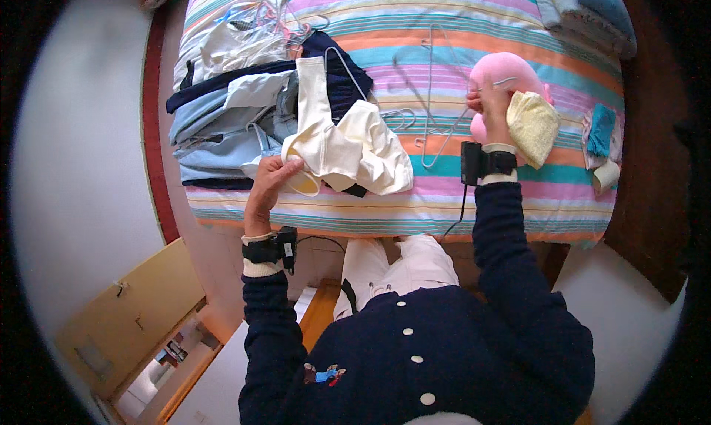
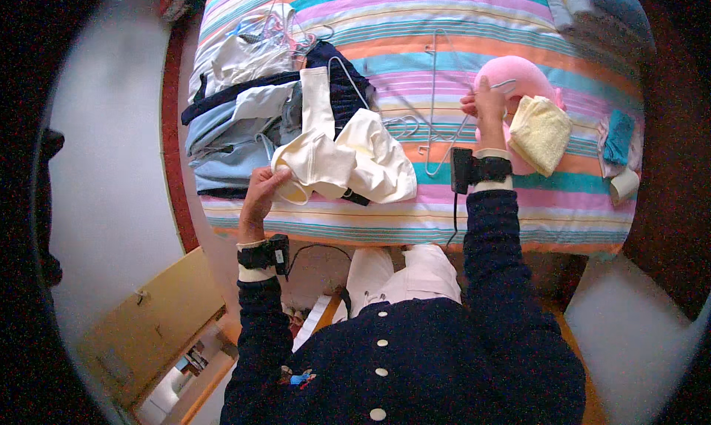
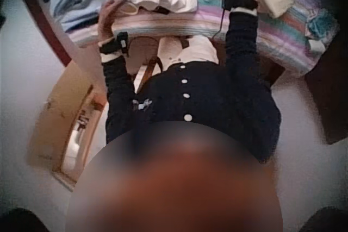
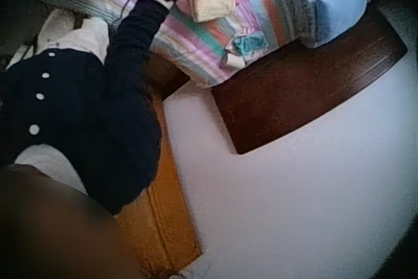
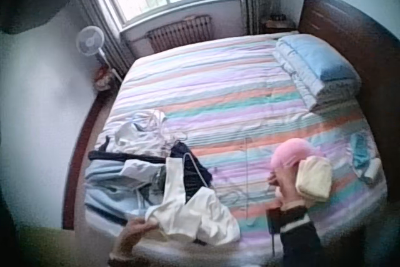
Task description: The person removes clothes from hangers, places them on a bed, and then folds a yellow cloth. They also move shoes on a balcony and handle a broom.
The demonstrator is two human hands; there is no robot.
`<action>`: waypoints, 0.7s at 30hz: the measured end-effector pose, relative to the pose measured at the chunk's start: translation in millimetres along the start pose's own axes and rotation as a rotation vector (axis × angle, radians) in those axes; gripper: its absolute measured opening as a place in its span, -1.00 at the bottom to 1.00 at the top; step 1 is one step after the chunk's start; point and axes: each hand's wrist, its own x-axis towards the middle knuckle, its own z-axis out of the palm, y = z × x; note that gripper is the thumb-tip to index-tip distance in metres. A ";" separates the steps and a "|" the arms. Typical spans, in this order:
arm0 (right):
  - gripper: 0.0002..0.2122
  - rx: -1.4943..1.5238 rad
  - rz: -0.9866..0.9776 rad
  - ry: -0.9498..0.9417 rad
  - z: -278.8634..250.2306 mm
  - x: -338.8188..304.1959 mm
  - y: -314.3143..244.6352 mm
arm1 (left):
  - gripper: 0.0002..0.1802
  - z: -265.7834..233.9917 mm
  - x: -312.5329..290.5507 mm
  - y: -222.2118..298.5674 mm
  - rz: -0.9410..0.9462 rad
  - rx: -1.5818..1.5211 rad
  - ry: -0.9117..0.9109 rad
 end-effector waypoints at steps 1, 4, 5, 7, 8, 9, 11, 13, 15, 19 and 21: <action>-0.48 0.015 -0.057 -0.038 -1.0 -2.3 -8.0 | -0.73 -0.9 -0.5 -2.4 0.004 -0.007 0.007; -0.47 0.006 -0.120 -0.050 -3.2 -25.2 -14.4 | -0.74 -1.6 -0.4 -6.7 -0.003 -0.042 0.013; -0.47 0.026 -0.195 -0.123 -3.7 -32.2 -11.2 | -0.75 -1.7 0.4 -7.0 0.004 -0.052 0.013; -0.47 0.025 -0.067 -0.061 -4.0 -37.9 3.4 | -0.73 -2.3 2.7 -6.3 0.019 -0.040 0.007; -0.47 0.024 -0.015 -0.060 -4.1 -34.4 12.2 | -0.73 -3.2 4.1 -5.9 0.013 -0.051 -0.008; -0.46 0.007 -0.001 -0.056 -3.4 -26.1 20.8 | -0.72 -4.6 4.6 -5.4 0.006 -0.056 -0.012; -0.44 -0.035 0.024 -0.037 0.4 -1.5 33.6 | -0.71 -8.2 4.4 -5.2 0.003 -0.045 -0.022; -0.42 -0.073 0.110 -0.005 8.7 17.7 40.6 | -0.69 -12.2 2.5 -6.0 -0.032 0.001 -0.040; -0.40 -0.172 0.161 0.036 26.4 14.7 42.3 | -0.68 -14.7 0.2 -8.3 -0.016 -0.030 -0.038; -0.60 -0.346 -0.266 -0.882 89.5 -82.4 52.2 | -0.69 -14.0 1.2 -13.4 0.014 -0.069 -0.023; -0.58 -0.350 -0.437 -1.011 126.5 -151.0 64.4 | -0.71 -12.8 2.7 -13.9 0.015 -0.092 -0.032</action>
